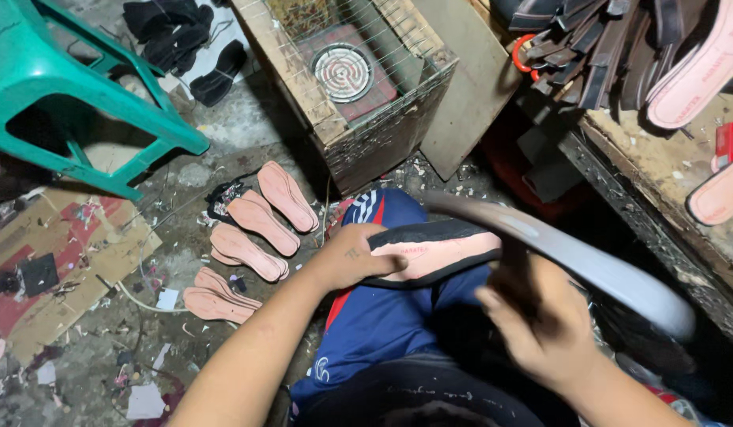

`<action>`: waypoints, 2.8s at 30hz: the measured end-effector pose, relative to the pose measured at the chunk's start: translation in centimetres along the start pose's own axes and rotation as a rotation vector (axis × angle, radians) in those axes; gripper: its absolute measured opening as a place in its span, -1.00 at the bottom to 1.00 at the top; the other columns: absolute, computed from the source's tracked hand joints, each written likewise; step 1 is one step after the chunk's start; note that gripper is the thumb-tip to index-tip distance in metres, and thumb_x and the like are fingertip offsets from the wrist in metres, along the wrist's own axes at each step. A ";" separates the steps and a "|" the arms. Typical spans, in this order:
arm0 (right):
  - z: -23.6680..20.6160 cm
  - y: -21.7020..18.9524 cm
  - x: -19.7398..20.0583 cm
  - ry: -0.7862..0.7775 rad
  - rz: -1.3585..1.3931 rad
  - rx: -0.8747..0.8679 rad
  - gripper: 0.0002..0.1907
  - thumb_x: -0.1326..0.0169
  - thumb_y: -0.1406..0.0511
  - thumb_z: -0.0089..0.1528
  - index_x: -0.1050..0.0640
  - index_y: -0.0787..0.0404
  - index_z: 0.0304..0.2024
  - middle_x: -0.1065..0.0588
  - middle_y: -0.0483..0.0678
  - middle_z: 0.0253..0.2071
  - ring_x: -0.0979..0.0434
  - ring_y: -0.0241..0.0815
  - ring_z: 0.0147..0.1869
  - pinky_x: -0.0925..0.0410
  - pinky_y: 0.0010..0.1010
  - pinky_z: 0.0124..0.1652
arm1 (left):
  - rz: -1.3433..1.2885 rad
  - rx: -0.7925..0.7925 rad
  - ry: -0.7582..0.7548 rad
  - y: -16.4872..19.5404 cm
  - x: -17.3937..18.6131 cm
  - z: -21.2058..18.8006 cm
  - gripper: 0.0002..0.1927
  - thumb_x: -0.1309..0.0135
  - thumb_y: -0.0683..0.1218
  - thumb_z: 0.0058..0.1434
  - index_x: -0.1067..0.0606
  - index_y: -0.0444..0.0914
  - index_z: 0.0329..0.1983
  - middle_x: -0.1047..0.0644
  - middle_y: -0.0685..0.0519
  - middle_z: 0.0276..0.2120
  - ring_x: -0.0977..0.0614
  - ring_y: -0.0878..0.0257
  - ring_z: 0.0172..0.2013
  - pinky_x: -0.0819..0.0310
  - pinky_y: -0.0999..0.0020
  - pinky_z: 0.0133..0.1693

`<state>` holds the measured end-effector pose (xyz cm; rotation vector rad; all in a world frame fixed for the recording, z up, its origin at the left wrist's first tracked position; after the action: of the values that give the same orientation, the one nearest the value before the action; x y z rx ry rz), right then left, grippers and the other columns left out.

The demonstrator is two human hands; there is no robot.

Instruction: The person sits with a shoe on their lap and trims the edge of the black sole with pincers, then hammers the sole edge with a hammer and presses the sole to shape it. They turn the shoe over repeatedly to work around the sole and finally set the finished shoe aside.

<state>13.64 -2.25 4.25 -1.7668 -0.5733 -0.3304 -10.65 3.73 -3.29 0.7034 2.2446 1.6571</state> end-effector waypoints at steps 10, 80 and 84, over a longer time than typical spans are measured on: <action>-0.9 -6.0 -0.9 0.030 -0.221 0.705 -0.73 -0.12 0.21 0.22 -0.55 0.19 -0.08 -0.50 0.12 -0.47 -0.54 0.15 -0.41 -0.39 -0.12 -0.39 | 0.059 -0.074 0.065 0.0 0.1 -0.1 -0.60 -0.32 0.03 0.03 -0.60 -0.30 -0.14 -0.66 0.09 -0.34 -0.60 0.38 -0.32 -0.51 0.41 -0.25; -2.6 -1.2 3.2 0.271 -0.388 0.380 -0.41 -0.18 0.17 0.20 -0.45 0.06 0.30 -0.58 0.05 -0.24 -0.63 0.00 -0.24 -0.46 -0.30 -0.17 | 0.647 -0.608 0.548 4.3 -1.7 -6.6 -0.51 -0.34 -0.21 -0.08 -0.51 -0.31 -0.03 -0.54 -0.09 -0.02 -0.62 -0.11 -0.04 -0.52 0.13 -0.03; -2.4 -0.9 1.3 0.237 -0.421 0.388 -0.39 -0.20 0.16 0.19 -0.45 0.02 0.31 -0.58 0.04 -0.29 -0.61 0.02 -0.28 -0.46 -0.28 -0.21 | 0.630 -0.592 0.532 4.3 -1.6 -6.4 -0.53 -0.37 -0.20 -0.06 -0.51 -0.32 -0.05 -0.55 -0.10 -0.03 -0.62 -0.10 -0.05 -0.52 0.14 -0.03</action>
<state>14.45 -4.09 6.27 -1.2068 -0.7787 -0.6632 -11.43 -1.33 2.71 0.9386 1.6962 2.9312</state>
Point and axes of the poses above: each hand's wrist, its own z-axis towards the middle knuckle, its own x-axis out of the back of the hand, y = z × x, the point moved 6 cm from there along z, towards the middle knuckle
